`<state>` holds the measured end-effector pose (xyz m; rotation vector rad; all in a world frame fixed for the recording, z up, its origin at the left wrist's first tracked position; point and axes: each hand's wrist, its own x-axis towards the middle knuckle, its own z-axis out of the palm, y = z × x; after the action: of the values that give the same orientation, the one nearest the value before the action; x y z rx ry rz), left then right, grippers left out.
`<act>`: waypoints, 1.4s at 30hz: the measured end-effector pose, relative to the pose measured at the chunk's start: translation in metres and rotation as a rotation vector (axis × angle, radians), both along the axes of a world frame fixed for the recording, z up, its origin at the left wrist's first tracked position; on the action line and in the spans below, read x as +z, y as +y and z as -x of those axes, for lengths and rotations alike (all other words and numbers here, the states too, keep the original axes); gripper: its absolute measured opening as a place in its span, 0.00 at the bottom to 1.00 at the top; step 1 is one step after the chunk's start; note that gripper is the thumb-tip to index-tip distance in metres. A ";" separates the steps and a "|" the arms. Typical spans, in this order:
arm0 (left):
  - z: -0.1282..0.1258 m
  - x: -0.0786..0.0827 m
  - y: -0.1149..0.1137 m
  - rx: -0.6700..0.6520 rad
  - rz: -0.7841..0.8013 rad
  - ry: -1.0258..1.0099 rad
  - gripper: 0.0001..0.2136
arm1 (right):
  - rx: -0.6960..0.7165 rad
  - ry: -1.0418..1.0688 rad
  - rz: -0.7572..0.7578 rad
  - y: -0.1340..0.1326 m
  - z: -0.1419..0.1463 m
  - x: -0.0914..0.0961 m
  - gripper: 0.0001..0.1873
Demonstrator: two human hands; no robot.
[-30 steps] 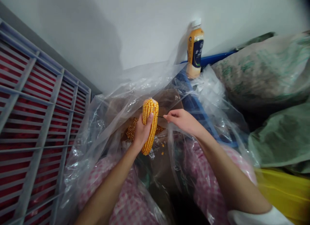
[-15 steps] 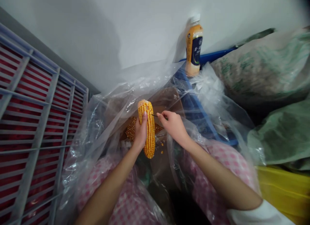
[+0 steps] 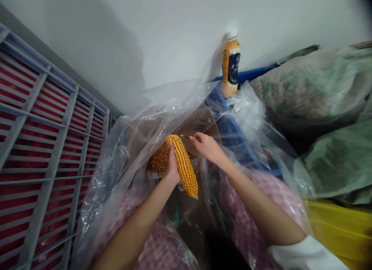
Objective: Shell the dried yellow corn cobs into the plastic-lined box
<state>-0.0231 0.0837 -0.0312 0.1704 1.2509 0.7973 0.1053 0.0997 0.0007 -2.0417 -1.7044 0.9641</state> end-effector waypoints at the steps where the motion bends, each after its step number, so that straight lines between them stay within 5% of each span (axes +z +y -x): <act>1: 0.000 0.000 0.001 0.009 0.005 0.005 0.24 | 0.027 0.017 -0.010 0.001 -0.005 0.003 0.15; 14: -0.002 0.005 0.000 -0.128 -0.082 0.061 0.25 | 0.047 0.054 0.000 -0.001 -0.010 0.012 0.11; 24: -0.003 0.016 0.004 0.017 -0.088 0.000 0.23 | -0.037 -0.066 -0.076 -0.026 0.037 -0.004 0.14; 29: -0.001 0.020 0.005 0.075 -0.108 -0.042 0.20 | -0.190 0.322 -0.151 -0.021 0.039 -0.012 0.10; 34: 0.000 0.022 0.007 0.107 -0.048 -0.047 0.19 | -0.478 0.887 0.092 -0.014 0.039 -0.020 0.13; 36: -0.001 0.023 0.008 0.112 -0.037 -0.048 0.19 | -0.416 0.820 0.050 -0.014 0.035 -0.020 0.14; 42: -0.002 0.026 0.005 0.065 -0.058 -0.104 0.21 | -0.093 0.191 -0.136 -0.012 0.019 -0.005 0.08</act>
<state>-0.0215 0.0886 -0.0052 0.1343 1.1409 0.8884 0.0866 0.0878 -0.0042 -1.8609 -1.5195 0.9528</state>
